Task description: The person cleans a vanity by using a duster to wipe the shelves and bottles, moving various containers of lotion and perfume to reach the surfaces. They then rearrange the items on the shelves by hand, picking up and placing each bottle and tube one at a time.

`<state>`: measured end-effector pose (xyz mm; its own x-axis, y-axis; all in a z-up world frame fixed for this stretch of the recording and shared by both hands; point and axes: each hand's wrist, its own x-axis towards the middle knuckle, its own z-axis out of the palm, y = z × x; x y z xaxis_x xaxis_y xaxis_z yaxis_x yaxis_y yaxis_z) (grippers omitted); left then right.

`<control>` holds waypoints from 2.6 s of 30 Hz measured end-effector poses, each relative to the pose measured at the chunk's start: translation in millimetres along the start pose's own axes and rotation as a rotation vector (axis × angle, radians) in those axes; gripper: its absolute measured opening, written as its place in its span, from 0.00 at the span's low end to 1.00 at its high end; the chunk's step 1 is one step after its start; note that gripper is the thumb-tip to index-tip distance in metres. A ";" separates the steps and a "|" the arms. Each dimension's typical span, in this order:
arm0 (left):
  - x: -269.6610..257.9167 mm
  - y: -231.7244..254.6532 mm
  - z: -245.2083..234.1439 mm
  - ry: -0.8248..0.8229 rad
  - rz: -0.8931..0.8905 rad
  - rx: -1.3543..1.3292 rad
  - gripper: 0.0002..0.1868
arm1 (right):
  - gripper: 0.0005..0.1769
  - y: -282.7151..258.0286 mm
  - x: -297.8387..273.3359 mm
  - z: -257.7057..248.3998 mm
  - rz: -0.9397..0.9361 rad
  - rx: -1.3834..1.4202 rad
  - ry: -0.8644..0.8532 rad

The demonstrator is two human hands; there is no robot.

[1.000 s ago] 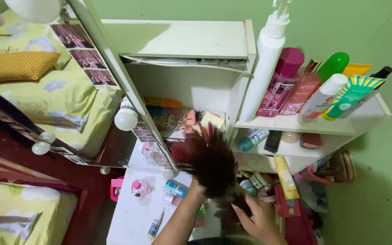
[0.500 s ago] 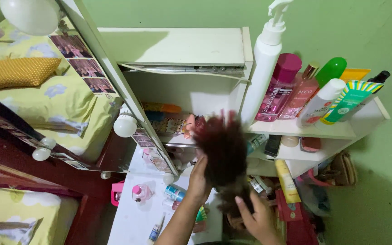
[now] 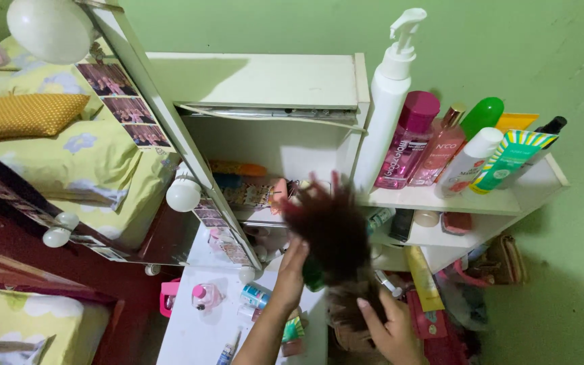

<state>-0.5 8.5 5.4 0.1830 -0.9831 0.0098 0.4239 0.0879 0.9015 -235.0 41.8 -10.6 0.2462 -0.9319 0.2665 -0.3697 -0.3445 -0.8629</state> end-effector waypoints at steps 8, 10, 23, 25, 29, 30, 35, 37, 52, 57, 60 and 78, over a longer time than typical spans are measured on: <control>2.3 -13.2 -38.7 -0.073 0.263 0.622 0.14 | 0.28 -21.0 0.8 -30.6 -0.086 -0.039 -0.047; -5.7 21.0 -20.3 -0.120 0.372 0.726 0.13 | 0.26 -28.8 6.3 -35.9 0.288 -0.055 -0.088; -4.9 -12.7 -48.1 -0.150 0.275 0.681 0.16 | 0.34 2.9 -3.4 -38.1 0.209 -0.024 -0.092; -11.8 12.7 -32.3 -0.130 0.297 0.713 0.17 | 0.20 -27.5 4.6 -42.3 0.353 -0.146 -0.053; -9.2 -3.6 -41.7 -0.199 0.458 0.555 0.17 | 0.26 15.6 -6.1 -38.8 -0.055 -0.066 -0.079; -10.2 -6.3 -43.7 -0.213 0.403 0.492 0.17 | 0.28 18.6 -5.3 -39.0 -0.126 -0.045 -0.138; -5.7 -50.6 -69.4 -0.166 0.245 0.473 0.15 | 0.33 20.3 -4.0 -32.9 0.125 0.037 -0.111; 1.6 -101.0 -100.4 -0.137 0.546 0.947 0.19 | 0.32 71.5 -12.4 -25.3 -0.218 -0.266 -0.220; 10.9 -178.0 -132.3 -0.077 0.523 1.002 0.23 | 0.35 97.3 -11.9 -18.5 -0.158 -0.152 -0.218; 3.5 -149.0 -105.3 -0.093 0.271 0.633 0.23 | 0.34 89.6 -11.8 -21.2 -0.215 -0.208 -0.208; 1.8 -143.1 -103.4 -0.074 0.386 0.706 0.21 | 0.33 107.5 -16.3 -18.0 -0.192 -0.164 -0.197; -5.1 -124.2 -86.5 0.111 0.405 0.785 0.19 | 0.34 121.6 -14.0 -12.2 -0.170 -0.119 -0.241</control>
<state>22.6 16.6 -144.0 0.2891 -0.8755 0.3873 -0.4145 0.2502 0.8750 -294.4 11.5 -114.0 0.5135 -0.8107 0.2813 -0.4035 -0.5174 -0.7546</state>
